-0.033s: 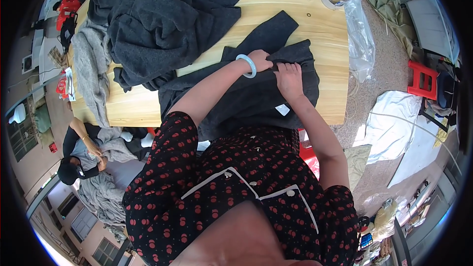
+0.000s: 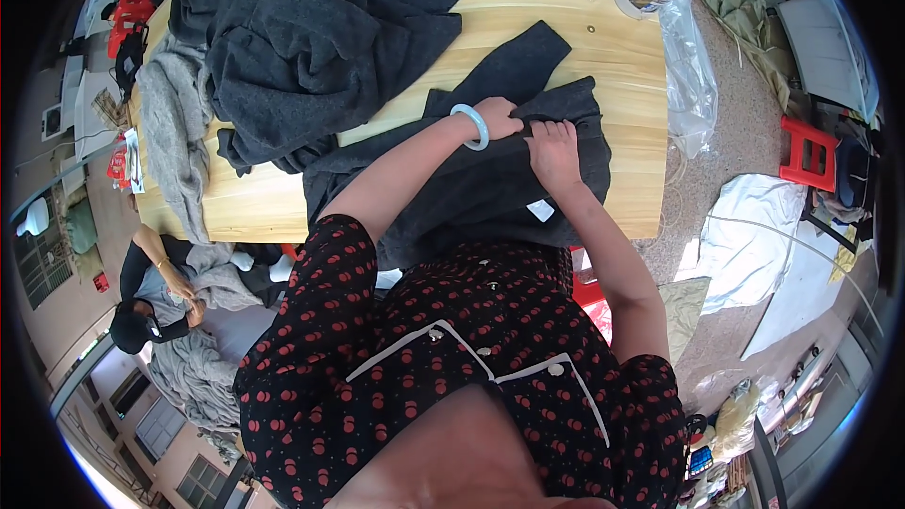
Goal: Fold dark clothing items on a wooden workbench in a garment production setting.
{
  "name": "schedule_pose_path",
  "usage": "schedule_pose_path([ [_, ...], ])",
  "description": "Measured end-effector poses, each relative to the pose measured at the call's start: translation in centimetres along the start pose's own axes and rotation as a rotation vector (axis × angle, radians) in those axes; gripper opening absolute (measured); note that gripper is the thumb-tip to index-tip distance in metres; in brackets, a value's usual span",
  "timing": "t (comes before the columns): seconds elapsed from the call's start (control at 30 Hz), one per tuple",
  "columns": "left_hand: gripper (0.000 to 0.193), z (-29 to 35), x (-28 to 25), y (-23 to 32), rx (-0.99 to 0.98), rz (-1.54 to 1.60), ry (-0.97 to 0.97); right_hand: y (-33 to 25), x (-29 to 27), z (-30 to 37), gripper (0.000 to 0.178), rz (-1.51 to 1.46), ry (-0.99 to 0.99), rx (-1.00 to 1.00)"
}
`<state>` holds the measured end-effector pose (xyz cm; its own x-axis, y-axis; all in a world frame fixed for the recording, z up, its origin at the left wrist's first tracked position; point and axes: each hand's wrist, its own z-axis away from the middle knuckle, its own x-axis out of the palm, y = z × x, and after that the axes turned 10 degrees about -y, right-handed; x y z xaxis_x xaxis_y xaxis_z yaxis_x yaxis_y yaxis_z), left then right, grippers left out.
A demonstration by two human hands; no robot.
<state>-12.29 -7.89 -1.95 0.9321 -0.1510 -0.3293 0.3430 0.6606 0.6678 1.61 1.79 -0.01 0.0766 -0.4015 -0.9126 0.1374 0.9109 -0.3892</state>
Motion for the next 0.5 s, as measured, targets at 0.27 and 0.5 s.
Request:
schedule_pose_path([
  [0.27,0.033,1.6,1.8,0.2,0.178,-0.243,0.191,0.4,-0.1,-0.5,0.014,0.084,-0.035,-0.086],
  [0.5,0.026,2.1,3.1,1.0,0.135,-0.353,0.269,0.9,-0.2,-0.4,0.01,0.173,-0.115,-0.151],
])
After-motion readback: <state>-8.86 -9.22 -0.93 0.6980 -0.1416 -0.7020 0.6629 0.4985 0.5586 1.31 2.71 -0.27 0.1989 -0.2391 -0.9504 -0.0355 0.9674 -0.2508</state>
